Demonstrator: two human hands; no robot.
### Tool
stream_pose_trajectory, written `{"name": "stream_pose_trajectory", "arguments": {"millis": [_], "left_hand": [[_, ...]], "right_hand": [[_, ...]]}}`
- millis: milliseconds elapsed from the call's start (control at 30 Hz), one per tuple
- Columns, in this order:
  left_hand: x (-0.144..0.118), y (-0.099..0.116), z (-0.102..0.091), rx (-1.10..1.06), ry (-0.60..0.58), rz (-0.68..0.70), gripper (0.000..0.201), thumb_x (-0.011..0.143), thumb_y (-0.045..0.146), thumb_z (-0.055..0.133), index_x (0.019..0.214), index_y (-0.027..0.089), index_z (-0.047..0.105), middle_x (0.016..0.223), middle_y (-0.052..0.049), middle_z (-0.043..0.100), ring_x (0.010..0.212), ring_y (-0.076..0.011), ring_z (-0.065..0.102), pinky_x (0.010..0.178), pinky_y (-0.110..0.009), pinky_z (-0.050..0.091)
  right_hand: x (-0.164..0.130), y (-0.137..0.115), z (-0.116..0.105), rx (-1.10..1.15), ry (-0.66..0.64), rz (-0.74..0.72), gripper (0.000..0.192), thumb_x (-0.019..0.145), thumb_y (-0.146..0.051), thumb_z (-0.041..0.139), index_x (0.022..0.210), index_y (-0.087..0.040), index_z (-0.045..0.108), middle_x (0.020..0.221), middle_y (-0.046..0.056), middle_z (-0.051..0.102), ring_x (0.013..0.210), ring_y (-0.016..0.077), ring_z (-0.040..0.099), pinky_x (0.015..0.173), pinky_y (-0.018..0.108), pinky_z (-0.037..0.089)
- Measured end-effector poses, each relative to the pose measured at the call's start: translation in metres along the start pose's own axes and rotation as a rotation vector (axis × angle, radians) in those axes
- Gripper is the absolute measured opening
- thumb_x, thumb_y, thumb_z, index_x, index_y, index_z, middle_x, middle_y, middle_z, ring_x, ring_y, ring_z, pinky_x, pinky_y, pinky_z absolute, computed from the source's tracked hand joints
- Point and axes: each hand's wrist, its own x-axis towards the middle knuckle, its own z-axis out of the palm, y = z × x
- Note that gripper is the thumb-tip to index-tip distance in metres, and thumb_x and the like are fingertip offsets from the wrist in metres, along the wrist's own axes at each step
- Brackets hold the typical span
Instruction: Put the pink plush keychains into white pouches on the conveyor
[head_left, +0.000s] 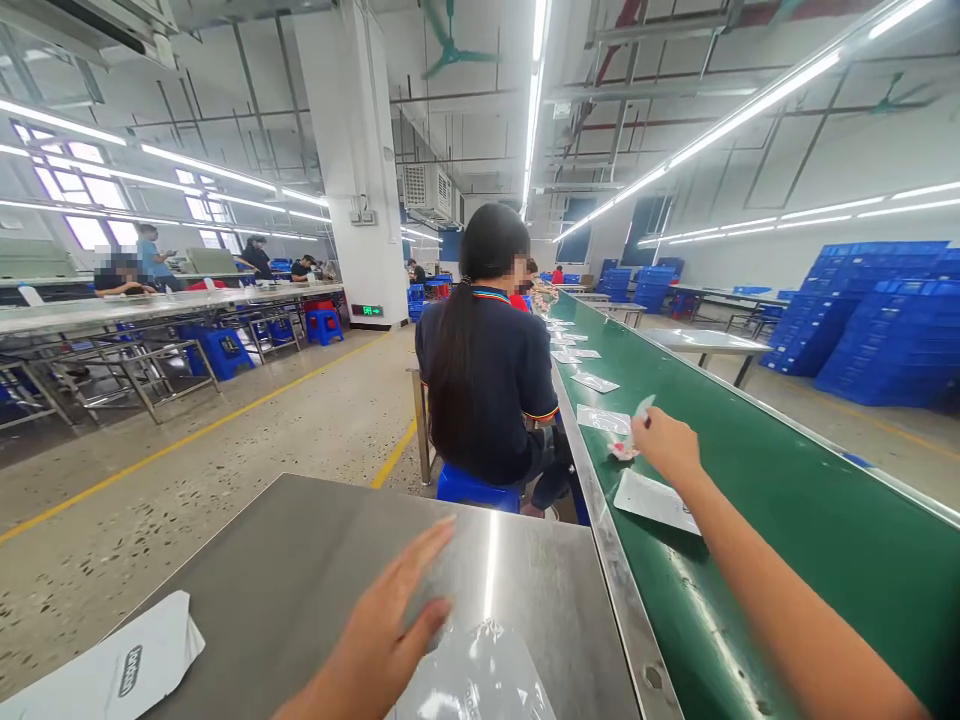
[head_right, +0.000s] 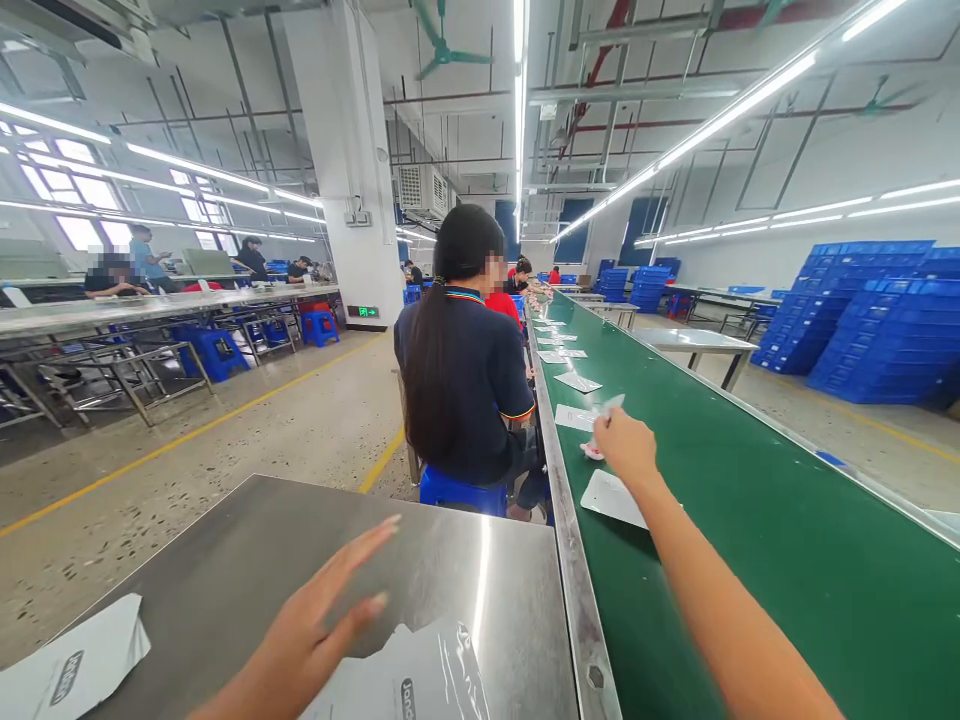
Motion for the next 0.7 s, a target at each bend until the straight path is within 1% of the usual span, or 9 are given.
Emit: {"name": "stream_pose_trajectory", "arguments": {"millis": [67, 133, 233, 300, 367, 433, 567, 633, 700], "left_hand": [[0.022, 0.019, 0.012, 0.053, -0.038, 0.094, 0.078, 0.082, 0.030, 0.054, 0.144, 0.026, 0.007, 0.150, -0.005, 0.019, 0.135, -0.0246, 0.024, 0.105, -0.044, 0.035], [0.036, 0.036, 0.028, 0.134, -0.013, 0.211, 0.096, 0.074, 0.030, 0.064, 0.144, 0.021, -0.001, 0.151, -0.007, 0.010, 0.137, -0.0283, 0.011, 0.109, -0.050, 0.026], [0.041, 0.043, 0.049, 0.228, 0.130, 0.319, 0.085, 0.076, 0.018, 0.056, 0.144, 0.018, 0.004, 0.150, -0.009, 0.018, 0.138, -0.0281, 0.012, 0.111, -0.052, 0.019], [0.035, 0.037, 0.057, 0.198, 0.197, 0.351, 0.071, 0.081, 0.010, 0.045, 0.143, 0.018, 0.012, 0.145, -0.009, 0.032, 0.135, -0.0238, 0.025, 0.111, -0.047, 0.021], [0.029, 0.027, 0.057, 0.087, 0.186, 0.351, 0.059, 0.083, 0.008, 0.037, 0.140, 0.020, 0.025, 0.135, -0.007, 0.047, 0.126, -0.0202, 0.041, 0.110, -0.043, 0.026], [0.024, 0.019, 0.051, -0.066, 0.115, 0.255, 0.050, 0.084, 0.011, 0.034, 0.132, 0.024, 0.039, 0.126, -0.004, 0.056, 0.116, -0.0192, 0.051, 0.106, -0.040, 0.033], [0.016, 0.015, 0.024, -0.352, -0.043, -0.124, 0.035, 0.089, 0.025, 0.035, 0.118, 0.027, 0.055, 0.104, 0.000, 0.065, 0.093, -0.0193, 0.058, 0.083, -0.032, 0.047], [0.010, 0.014, 0.010, -0.402, -0.083, -0.263, 0.033, 0.089, 0.038, 0.036, 0.095, 0.022, 0.064, 0.073, 0.001, 0.061, 0.069, -0.0158, 0.054, 0.065, -0.026, 0.044], [0.006, 0.011, -0.002, -0.426, -0.096, -0.392, 0.040, 0.085, 0.049, 0.040, 0.068, 0.018, 0.060, 0.053, 0.004, 0.042, 0.054, -0.0117, 0.039, 0.052, -0.023, 0.033]], "right_hand": [[-0.044, -0.021, -0.015, 0.205, -0.111, -0.109, 0.025, 0.087, -0.031, 0.035, 0.090, -0.019, 0.056, 0.077, 0.007, 0.068, 0.073, 0.0180, 0.066, 0.068, 0.027, 0.050], [-0.101, -0.040, -0.022, 0.777, -0.433, -0.215, 0.020, 0.085, -0.036, 0.040, 0.087, -0.020, 0.051, 0.070, 0.003, 0.067, 0.063, 0.0176, 0.066, 0.060, 0.028, 0.053], [-0.178, -0.059, -0.025, 1.200, -0.755, -0.278, 0.019, 0.084, -0.041, 0.045, 0.080, -0.022, 0.048, 0.064, -0.002, 0.065, 0.058, 0.0163, 0.065, 0.057, 0.029, 0.054], [-0.201, -0.064, -0.023, 1.235, -0.871, -0.328, 0.020, 0.086, -0.042, 0.043, 0.083, -0.023, 0.049, 0.070, -0.002, 0.067, 0.062, 0.0157, 0.066, 0.060, 0.028, 0.054], [-0.192, -0.064, -0.018, 0.998, -0.819, -0.382, 0.032, 0.091, -0.047, 0.031, 0.087, -0.024, 0.053, 0.076, -0.001, 0.069, 0.067, 0.0149, 0.067, 0.061, 0.026, 0.053], [-0.155, -0.056, -0.012, 0.583, -0.592, -0.369, 0.049, 0.093, -0.048, 0.017, 0.089, -0.022, 0.058, 0.082, 0.001, 0.070, 0.072, 0.0139, 0.067, 0.062, 0.023, 0.052], [-0.052, -0.013, 0.005, 0.225, -0.299, -0.182, 0.031, 0.091, -0.032, 0.039, 0.109, -0.015, 0.057, 0.118, 0.014, 0.058, 0.108, 0.0258, 0.055, 0.084, 0.035, 0.046], [-0.014, 0.010, 0.018, 0.092, -0.261, -0.149, 0.032, 0.084, -0.022, 0.052, 0.115, -0.016, 0.056, 0.129, 0.015, 0.049, 0.117, 0.0299, 0.047, 0.091, 0.041, 0.042], [0.010, 0.025, 0.033, -0.004, -0.249, -0.174, 0.034, 0.080, -0.017, 0.058, 0.115, -0.017, 0.056, 0.128, 0.012, 0.050, 0.116, 0.0281, 0.048, 0.092, 0.043, 0.041]]}}
